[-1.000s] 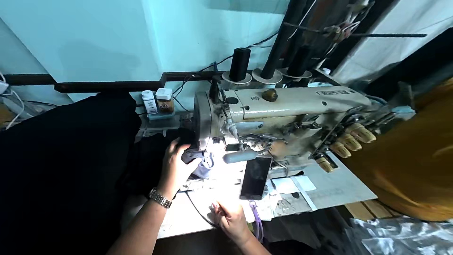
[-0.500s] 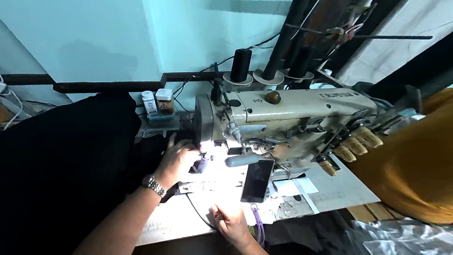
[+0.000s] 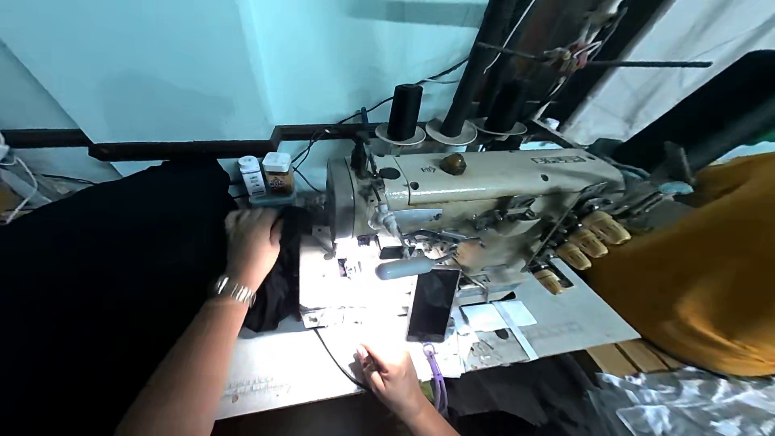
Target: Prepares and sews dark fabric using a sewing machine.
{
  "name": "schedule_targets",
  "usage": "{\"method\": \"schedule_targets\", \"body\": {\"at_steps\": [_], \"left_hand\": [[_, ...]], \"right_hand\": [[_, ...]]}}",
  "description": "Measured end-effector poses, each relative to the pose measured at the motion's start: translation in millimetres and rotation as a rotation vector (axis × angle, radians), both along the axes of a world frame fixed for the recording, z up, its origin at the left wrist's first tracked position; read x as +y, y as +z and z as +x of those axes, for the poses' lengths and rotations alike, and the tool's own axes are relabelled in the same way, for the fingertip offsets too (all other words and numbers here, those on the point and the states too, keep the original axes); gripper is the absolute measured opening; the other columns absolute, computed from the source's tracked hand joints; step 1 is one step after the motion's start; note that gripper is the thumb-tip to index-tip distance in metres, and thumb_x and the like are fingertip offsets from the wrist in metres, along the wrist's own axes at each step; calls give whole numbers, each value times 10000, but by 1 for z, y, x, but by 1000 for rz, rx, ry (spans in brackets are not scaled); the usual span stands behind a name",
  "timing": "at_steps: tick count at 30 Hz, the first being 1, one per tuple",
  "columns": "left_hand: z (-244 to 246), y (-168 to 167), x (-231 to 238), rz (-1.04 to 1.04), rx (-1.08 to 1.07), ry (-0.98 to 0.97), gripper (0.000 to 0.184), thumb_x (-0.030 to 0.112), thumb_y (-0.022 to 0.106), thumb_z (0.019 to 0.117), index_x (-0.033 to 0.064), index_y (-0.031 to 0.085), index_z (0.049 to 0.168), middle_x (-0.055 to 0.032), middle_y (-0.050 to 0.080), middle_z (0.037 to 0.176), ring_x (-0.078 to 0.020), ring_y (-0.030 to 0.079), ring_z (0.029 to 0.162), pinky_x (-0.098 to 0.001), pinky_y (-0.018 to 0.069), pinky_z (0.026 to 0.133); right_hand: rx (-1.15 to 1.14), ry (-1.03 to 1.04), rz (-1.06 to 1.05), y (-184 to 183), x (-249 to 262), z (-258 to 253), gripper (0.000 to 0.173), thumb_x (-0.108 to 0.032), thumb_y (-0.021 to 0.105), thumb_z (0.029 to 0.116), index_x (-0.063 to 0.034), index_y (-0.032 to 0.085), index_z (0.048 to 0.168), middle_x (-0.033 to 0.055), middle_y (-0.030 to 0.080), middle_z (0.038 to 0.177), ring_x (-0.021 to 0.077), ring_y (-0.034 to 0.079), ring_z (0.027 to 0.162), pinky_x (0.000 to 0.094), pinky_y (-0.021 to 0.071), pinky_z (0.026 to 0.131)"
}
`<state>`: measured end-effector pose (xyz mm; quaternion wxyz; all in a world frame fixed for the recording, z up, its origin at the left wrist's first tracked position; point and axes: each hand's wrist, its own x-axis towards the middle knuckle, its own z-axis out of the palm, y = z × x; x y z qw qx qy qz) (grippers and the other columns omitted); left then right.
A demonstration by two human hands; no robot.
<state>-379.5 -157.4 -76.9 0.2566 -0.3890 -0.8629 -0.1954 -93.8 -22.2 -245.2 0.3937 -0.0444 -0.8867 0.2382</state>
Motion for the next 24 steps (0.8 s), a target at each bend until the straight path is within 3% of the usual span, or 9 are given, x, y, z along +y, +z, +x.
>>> {"method": "schedule_targets", "body": {"at_steps": [4, 7, 10, 12, 14, 17, 21, 22, 24], "left_hand": [[62, -20, -64, 247, -69, -99, 390, 365, 622, 992, -5, 742, 970, -158, 737, 954, -322, 696, 975, -546, 505, 973], [92, -34, -90, 315, -109, -189, 321, 357, 663, 964, 50, 738, 909, -76, 726, 882, -206, 683, 919, -439, 505, 961], [106, -35, -99, 277, -122, -226, 272, 326, 624, 946, 84, 739, 900, -38, 727, 862, -165, 690, 897, -455, 477, 1021], [110, -36, -101, 261, -116, -233, 243, 292, 597, 928, 96, 739, 913, -29, 725, 862, -158, 691, 897, -466, 463, 1043], [113, -37, -102, 256, -110, -240, 238, 267, 580, 911, 98, 746, 931, -29, 729, 875, -162, 695, 913, -469, 459, 1051], [117, -36, -102, 257, -117, -252, 245, 240, 563, 892, 110, 758, 965, -20, 737, 926, -164, 697, 977, -477, 459, 1067], [128, -33, -106, 273, -178, -344, 253, 134, 519, 879, 123, 768, 927, -27, 723, 1015, -194, 645, 1143, -467, 427, 1105], [130, -32, -107, 283, -196, -392, 253, 97, 502, 891, 125, 753, 879, -21, 716, 1014, -201, 624, 1187, -462, 410, 1130], [134, -31, -115, 272, -235, -502, 288, 59, 473, 921, 139, 730, 815, 2, 715, 1071, -211, 567, 1292, -468, 356, 1191]], "right_hand": [[-43, -13, 10, -1, -1, 0, 260, -258, 583, 925, -134, 809, 964, -4, 717, 690, 116, 679, 600, 327, 560, 556], [-173, 4, -48, 7, -4, -2, 264, -322, 631, 920, -161, 790, 1058, -11, 741, 772, 135, 699, 643, 395, 584, 573], [-293, 43, -191, 39, -7, -4, 428, -469, 656, 951, -150, 732, 1227, 1, 747, 886, 151, 706, 749, 440, 602, 686], [-260, 64, -146, 62, -10, -6, 389, -401, 599, 1002, -163, 708, 1290, 0, 764, 1016, 139, 730, 860, 411, 618, 767], [-152, 18, 4, 85, -14, -14, 312, -290, 589, 1001, -179, 743, 1249, 13, 774, 1010, 159, 744, 858, 402, 623, 751], [-157, -125, 184, 120, -20, -36, 274, -256, 618, 979, -215, 763, 1207, 63, 723, 924, 228, 708, 767, 423, 594, 638], [-344, -81, 199, 146, -29, -62, 256, -124, 587, 967, -136, 765, 1151, 157, 720, 1053, 316, 716, 935, 487, 587, 798], [-341, -81, 201, 150, -31, -63, 248, -103, 588, 956, -137, 774, 1115, 144, 725, 1035, 304, 720, 918, 480, 592, 788], [-302, -119, 225, 149, -34, -57, 225, -127, 601, 958, -181, 784, 1078, 97, 724, 956, 271, 721, 797, 467, 596, 653]]}}
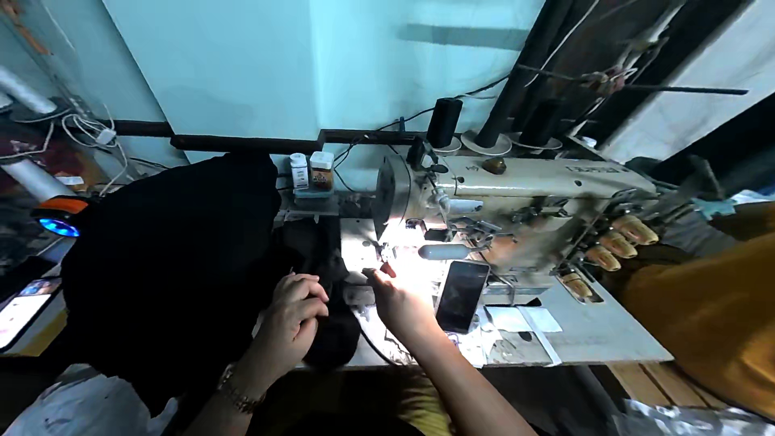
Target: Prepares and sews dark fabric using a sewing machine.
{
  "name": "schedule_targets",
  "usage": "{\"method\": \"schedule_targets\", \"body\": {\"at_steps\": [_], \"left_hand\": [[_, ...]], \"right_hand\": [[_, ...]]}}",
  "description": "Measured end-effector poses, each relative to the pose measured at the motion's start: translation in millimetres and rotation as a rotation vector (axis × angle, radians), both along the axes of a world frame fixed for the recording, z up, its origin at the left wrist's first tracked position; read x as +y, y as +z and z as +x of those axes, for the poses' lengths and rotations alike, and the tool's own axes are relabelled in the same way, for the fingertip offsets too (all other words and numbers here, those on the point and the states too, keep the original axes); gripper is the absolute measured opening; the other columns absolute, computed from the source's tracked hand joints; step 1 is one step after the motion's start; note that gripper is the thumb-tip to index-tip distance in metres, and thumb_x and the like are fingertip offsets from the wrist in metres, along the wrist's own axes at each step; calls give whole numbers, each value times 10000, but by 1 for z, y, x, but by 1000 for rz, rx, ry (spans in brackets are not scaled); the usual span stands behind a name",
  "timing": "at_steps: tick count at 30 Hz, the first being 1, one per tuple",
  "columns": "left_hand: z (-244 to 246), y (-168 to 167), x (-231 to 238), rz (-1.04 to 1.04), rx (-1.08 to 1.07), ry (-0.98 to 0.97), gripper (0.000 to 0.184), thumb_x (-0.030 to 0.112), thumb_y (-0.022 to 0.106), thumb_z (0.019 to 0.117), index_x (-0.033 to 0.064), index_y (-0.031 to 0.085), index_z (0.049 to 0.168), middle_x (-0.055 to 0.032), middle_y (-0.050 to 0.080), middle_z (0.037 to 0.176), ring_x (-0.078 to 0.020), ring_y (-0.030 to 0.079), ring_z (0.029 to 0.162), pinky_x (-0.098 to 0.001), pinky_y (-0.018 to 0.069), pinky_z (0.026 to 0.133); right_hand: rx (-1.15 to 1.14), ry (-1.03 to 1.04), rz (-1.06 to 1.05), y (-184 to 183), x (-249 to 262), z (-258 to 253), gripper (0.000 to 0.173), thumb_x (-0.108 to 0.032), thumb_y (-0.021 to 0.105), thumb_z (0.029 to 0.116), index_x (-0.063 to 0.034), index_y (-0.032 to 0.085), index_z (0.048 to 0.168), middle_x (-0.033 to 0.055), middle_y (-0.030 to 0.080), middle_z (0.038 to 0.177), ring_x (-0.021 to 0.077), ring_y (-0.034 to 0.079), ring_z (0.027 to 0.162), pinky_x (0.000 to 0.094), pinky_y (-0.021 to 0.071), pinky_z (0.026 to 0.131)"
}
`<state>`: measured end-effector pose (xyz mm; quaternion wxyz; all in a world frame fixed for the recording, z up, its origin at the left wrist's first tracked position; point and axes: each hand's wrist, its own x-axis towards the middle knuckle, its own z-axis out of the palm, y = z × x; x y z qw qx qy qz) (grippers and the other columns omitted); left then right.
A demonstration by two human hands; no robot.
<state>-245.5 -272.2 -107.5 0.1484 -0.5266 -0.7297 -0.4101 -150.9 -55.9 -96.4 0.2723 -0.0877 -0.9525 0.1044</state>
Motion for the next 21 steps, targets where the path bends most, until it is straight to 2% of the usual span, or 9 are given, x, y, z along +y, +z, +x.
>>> {"method": "schedule_targets", "body": {"at_steps": [2, 5, 6, 8, 12, 14, 16, 18, 21], "left_hand": [[3, -3, -16, -69, -11, -90, 330, 60, 464, 947, 165, 728, 778, 19, 710, 1203, -233, 482, 1402, -512, 292, 1230], [8, -18, -47, -124, -44, -96, 331, 86, 471, 965, 215, 765, 884, 29, 689, 1288, -227, 463, 1430, -511, 321, 1221], [11, -26, -58, -92, -79, -57, 297, 96, 486, 972, 197, 765, 966, 4, 683, 1293, -220, 496, 1402, -470, 382, 1199], [19, -47, -82, -13, -190, 57, 203, 168, 559, 991, 155, 742, 1076, -25, 674, 1261, -149, 595, 1267, -340, 518, 1076], [48, -97, -116, 52, -372, 328, 223, 304, 663, 945, 95, 719, 998, -14, 702, 1016, -50, 658, 995, -232, 566, 890], [70, -114, -122, -32, -592, 440, 343, 316, 686, 934, 7, 691, 1081, -90, 708, 1014, -111, 684, 923, -300, 589, 835], [82, -122, -122, -130, -956, 447, 518, 269, 712, 949, -53, 563, 1326, -191, 684, 1161, -248, 702, 999, -431, 589, 891], [83, -138, -118, -152, -1169, 412, 670, 275, 738, 934, -10, 452, 1468, -192, 649, 1282, -276, 687, 1097, -457, 573, 955], [84, -147, -104, -120, -1290, 339, 768, 275, 778, 899, 32, 396, 1519, -170, 615, 1352, -258, 653, 1176, -454, 568, 981]], "right_hand": [[27, 4, -28, -12, 2, 11, 206, -177, 602, 980, -214, 780, 1076, 67, 719, 915, 260, 713, 745, 476, 587, 594], [90, 35, -147, -40, 10, 31, 215, -222, 633, 981, -196, 789, 1127, 36, 777, 979, 240, 753, 838, 495, 613, 704], [98, 53, -210, -47, 12, 37, 232, -219, 650, 973, -172, 783, 1156, 35, 780, 1022, 220, 752, 869, 480, 617, 762], [119, 80, -328, -60, 14, 46, 257, -242, 655, 967, -128, 766, 1170, 34, 759, 1035, 146, 708, 813, 384, 608, 759], [140, 105, -417, -60, 11, 47, 324, -337, 673, 960, -103, 743, 1172, 37, 742, 1034, 94, 670, 792, 313, 583, 729], [135, 168, -441, -48, 3, 41, 352, -352, 690, 950, -103, 734, 1194, 27, 758, 1063, 90, 714, 892, 320, 607, 795], [133, 281, -453, -36, -10, 32, 284, -284, 679, 963, -98, 734, 1169, 29, 751, 1050, 82, 717, 904, 284, 614, 802], [127, 403, -402, -26, -23, 22, 217, -167, 668, 944, -101, 749, 1134, 59, 730, 1039, 105, 707, 879, 277, 618, 763], [35, 544, -251, -9, -46, 12, 313, -62, 681, 856, -161, 758, 1143, 110, 665, 1033, 195, 679, 861, 355, 602, 717]]}}
